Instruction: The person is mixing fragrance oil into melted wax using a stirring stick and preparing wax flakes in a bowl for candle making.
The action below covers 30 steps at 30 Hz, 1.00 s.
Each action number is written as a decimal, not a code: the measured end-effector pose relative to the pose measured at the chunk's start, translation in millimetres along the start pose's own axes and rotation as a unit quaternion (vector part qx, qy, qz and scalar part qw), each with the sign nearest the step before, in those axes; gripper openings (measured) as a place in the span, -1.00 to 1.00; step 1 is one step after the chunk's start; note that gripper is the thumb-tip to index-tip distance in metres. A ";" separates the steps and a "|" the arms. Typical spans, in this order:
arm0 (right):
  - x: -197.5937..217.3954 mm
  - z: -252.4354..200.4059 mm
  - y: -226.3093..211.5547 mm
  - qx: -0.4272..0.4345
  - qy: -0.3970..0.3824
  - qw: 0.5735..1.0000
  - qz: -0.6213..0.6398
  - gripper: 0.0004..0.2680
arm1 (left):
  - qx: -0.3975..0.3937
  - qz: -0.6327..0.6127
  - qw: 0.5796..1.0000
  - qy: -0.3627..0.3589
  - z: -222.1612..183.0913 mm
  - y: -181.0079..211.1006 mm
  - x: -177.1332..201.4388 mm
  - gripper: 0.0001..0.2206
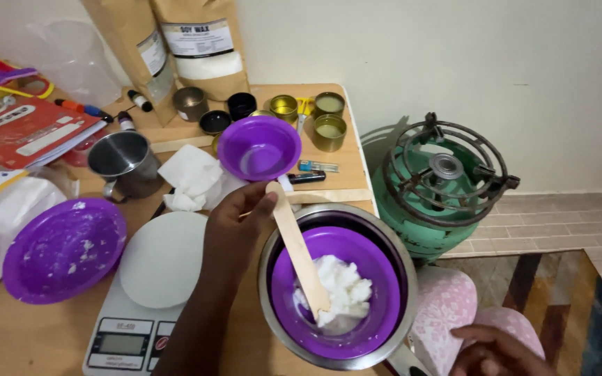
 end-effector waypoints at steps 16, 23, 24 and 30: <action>-132.9 117.5 -210.5 -0.078 0.027 0.968 -0.235 -0.76 | -0.179 -0.104 0.978 -0.034 24.2 4.1 -19.1 -0.78; -184.9 161.4 -207.1 -0.010 -0.071 0.945 -0.320 -0.58 | -0.190 -0.162 0.963 -0.102 23.3 -7.2 -17.6 -0.71; -193.8 164.2 -207.5 -0.010 -0.094 0.942 -0.323 -0.52 | -0.195 -0.160 0.961 -0.111 24.2 -8.0 -16.6 -0.72; -199.0 194.2 -187.2 0.080 -0.111 0.963 -0.231 -0.48 | -0.249 -0.246 0.927 -0.137 28.7 -17.3 -18.6 -0.71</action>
Point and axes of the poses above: each hand's wrist, its own z-axis towards the middle knuckle, its own x-axis out of the back of the hand, y = z × x, the point moved 4 cm from there along z, towards the middle knuckle, and after that the axes turned 6 degrees about -y, right-handed, at the moved point
